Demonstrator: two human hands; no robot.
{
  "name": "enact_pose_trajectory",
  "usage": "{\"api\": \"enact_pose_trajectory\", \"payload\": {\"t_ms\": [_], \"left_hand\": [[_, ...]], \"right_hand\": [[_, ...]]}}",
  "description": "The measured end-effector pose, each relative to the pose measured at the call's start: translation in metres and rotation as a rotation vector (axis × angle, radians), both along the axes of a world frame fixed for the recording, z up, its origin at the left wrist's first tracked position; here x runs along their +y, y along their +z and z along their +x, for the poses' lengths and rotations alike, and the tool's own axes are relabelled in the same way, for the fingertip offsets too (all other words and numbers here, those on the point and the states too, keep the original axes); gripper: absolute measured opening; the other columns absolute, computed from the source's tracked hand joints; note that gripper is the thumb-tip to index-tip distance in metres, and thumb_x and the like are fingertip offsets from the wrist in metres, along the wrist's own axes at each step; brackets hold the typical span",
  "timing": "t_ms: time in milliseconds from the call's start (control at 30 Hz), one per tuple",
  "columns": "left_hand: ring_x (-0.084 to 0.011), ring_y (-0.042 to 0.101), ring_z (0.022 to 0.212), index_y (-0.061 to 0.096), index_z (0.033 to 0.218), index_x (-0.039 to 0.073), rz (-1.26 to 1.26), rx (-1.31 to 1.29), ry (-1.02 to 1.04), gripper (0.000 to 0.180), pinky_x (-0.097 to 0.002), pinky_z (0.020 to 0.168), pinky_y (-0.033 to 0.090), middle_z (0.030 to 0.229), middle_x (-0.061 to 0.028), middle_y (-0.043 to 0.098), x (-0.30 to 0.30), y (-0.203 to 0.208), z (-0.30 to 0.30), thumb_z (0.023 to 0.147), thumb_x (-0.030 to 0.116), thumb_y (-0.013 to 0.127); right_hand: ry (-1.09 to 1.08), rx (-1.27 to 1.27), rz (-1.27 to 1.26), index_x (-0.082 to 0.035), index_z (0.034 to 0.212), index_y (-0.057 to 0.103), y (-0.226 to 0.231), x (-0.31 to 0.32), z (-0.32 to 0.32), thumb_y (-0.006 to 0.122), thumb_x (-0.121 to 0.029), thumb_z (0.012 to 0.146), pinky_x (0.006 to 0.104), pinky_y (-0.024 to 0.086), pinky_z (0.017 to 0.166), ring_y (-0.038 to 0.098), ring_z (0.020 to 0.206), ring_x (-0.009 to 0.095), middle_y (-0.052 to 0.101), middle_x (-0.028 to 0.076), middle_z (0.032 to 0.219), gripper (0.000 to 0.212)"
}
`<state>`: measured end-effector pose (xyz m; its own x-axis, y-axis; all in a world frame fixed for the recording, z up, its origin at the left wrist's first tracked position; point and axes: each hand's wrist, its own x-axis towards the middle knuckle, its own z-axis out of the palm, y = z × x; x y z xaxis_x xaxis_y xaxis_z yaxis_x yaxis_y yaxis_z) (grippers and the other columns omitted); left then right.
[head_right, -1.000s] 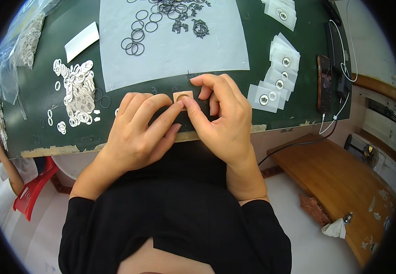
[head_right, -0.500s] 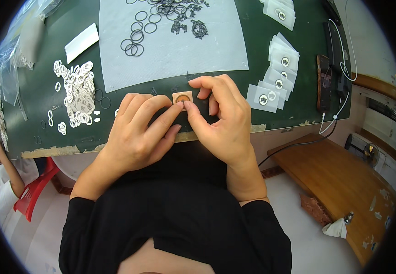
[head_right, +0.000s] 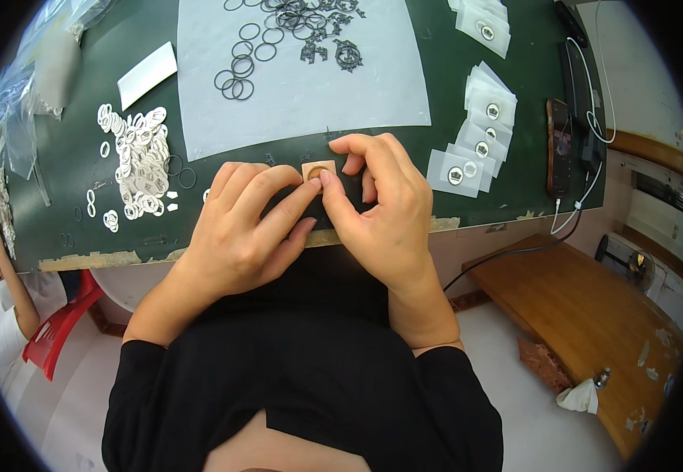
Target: Assembling black rubber rings and white plastic washers onto small base cards and placing them in plastic bags.
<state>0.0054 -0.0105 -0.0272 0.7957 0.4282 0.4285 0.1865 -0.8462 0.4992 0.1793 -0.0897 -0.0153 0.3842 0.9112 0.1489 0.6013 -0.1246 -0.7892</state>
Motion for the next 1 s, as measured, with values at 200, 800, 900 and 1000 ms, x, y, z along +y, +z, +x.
{"api": "enact_pose_trajectory", "payload": {"t_ms": [200, 800, 900, 1000], "left_hand": [[-0.0273, 0.059, 0.092, 0.066, 0.118, -0.001, -0.008, -0.012, 0.025, 0.049, -0.0408, 0.08, 0.045, 0.112, -0.0108, 0.061, -0.001, 0.003, -0.003, 0.072, 0.011, 0.076], [-0.0215, 0.051, 0.091, 0.066, 0.098, 0.0, 0.144, -0.05, 0.039, 0.035, -0.0351, 0.08, 0.04, 0.093, -0.0052, 0.055, -0.007, -0.006, -0.003, 0.073, 0.023, 0.075], [-0.0216, 0.051, 0.092, 0.066, 0.098, 0.0, 0.154, -0.067, 0.043, 0.034, -0.0349, 0.08, 0.04, 0.093, -0.0053, 0.055, -0.006, -0.008, -0.002, 0.074, 0.023, 0.075], [-0.0216, 0.052, 0.091, 0.066, 0.097, 0.0, 0.156, -0.061, 0.04, 0.033, -0.0349, 0.08, 0.04, 0.093, -0.0055, 0.056, -0.006, -0.008, -0.003, 0.074, 0.022, 0.074]], "right_hand": [[0.033, 0.095, 0.012, -0.005, 0.108, 0.069, 0.0, 0.007, -0.003, 0.074, -0.001, 0.08, 0.0254, 0.036, 0.052, 0.042, 0.058, 0.01, 0.057, 0.003, 0.082, 0.029], [0.049, 0.141, -0.023, 0.0, 0.117, 0.064, -0.015, -0.004, 0.013, 0.071, 0.0, 0.093, 0.017, 0.023, 0.054, 0.031, 0.064, -0.001, 0.049, -0.006, 0.087, 0.025], [0.042, 0.139, -0.063, 0.001, 0.118, 0.063, -0.016, -0.002, 0.015, 0.07, 0.0, 0.094, 0.0166, 0.023, 0.055, 0.032, 0.066, -0.001, 0.049, -0.005, 0.088, 0.025], [0.052, 0.175, -0.054, 0.002, 0.12, 0.062, -0.018, -0.003, 0.017, 0.069, 0.0, 0.095, 0.0161, 0.025, 0.057, 0.034, 0.068, 0.0, 0.049, -0.004, 0.089, 0.026]]}}
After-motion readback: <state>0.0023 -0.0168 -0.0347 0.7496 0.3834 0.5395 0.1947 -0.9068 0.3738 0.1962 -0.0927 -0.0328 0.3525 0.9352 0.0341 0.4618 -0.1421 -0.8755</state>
